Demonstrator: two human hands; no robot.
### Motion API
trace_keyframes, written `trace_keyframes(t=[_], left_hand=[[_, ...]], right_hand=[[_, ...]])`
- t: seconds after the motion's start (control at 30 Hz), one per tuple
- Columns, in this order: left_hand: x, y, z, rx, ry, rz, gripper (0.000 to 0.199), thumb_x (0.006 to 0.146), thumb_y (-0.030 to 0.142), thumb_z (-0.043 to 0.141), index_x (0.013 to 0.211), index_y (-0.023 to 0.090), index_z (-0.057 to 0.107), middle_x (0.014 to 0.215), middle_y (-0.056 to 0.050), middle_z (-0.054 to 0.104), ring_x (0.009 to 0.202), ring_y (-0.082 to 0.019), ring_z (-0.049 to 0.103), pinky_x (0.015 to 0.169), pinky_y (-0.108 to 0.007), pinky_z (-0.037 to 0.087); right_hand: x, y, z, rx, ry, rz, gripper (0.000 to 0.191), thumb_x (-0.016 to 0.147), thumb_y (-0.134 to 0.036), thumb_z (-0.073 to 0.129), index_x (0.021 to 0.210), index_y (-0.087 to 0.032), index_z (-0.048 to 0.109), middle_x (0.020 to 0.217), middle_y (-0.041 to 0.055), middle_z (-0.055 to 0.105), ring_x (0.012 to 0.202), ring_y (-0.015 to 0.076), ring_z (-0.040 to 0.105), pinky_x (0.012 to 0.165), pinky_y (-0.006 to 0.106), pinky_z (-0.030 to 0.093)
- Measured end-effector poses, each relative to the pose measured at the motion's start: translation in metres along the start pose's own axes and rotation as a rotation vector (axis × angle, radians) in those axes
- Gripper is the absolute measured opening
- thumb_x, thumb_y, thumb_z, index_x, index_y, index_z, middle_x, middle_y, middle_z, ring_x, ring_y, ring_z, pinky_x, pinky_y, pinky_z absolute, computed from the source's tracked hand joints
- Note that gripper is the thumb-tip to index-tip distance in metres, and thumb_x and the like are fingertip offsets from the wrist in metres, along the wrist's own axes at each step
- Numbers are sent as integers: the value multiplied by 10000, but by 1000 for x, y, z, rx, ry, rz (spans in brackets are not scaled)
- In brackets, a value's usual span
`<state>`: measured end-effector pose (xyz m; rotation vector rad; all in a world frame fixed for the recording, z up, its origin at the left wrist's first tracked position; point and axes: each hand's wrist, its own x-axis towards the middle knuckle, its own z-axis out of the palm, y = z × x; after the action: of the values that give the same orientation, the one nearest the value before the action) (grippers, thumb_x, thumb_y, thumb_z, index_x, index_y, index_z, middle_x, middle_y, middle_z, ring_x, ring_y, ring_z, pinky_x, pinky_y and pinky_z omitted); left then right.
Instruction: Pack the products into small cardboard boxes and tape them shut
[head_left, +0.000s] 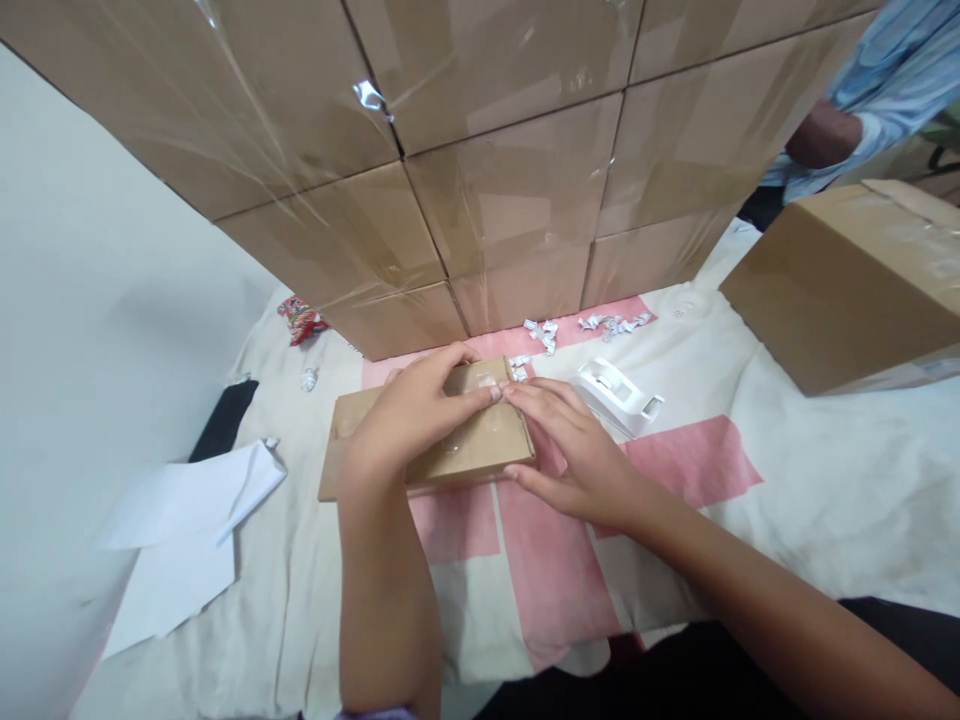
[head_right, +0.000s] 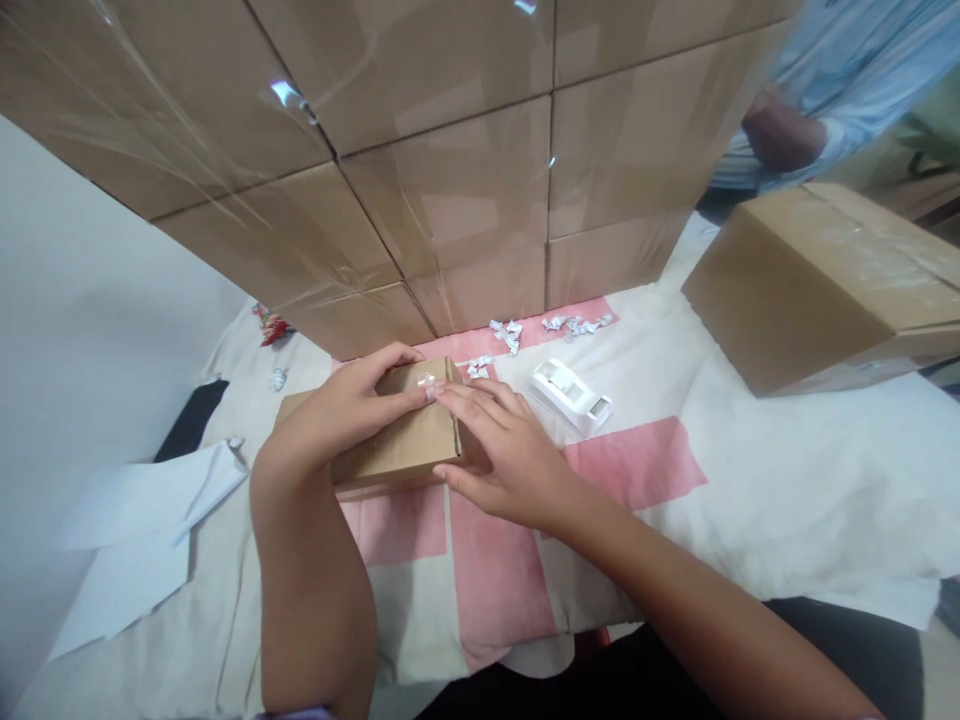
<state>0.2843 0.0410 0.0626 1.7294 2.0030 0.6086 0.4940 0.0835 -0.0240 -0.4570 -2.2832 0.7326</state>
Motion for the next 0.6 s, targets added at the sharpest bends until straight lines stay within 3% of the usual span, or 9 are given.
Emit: trace_keyframes(t=[0.17, 0.4, 0.6], left_hand=[[1, 9, 1, 34, -2, -50, 197, 943, 457, 556, 930, 278, 636, 956, 31, 736, 899, -228, 651, 736, -307, 407], [6, 19, 5, 155, 66, -134, 242, 989, 372, 436, 856, 259, 604, 861, 23, 724, 862, -223, 628, 773, -337, 371], [4, 14, 4, 120, 59, -118, 242, 971, 408, 461, 905, 278, 655, 968, 25, 753, 926, -230, 645, 779, -340, 399]], right_hand=[[0, 0, 1, 2, 10, -13, 752, 894, -338, 701, 1556, -286, 348, 1498, 103, 549, 1383, 332, 472, 1131, 577, 437], [-1, 2, 0, 2, 11, -49, 720, 917, -356, 686, 1549, -281, 349, 1494, 110, 551, 1357, 308, 514, 1114, 529, 460], [-2, 4, 0, -3, 8, -54, 701, 935, -371, 677, 1545, -278, 344, 1518, 110, 535, 1383, 294, 499, 1132, 515, 447]])
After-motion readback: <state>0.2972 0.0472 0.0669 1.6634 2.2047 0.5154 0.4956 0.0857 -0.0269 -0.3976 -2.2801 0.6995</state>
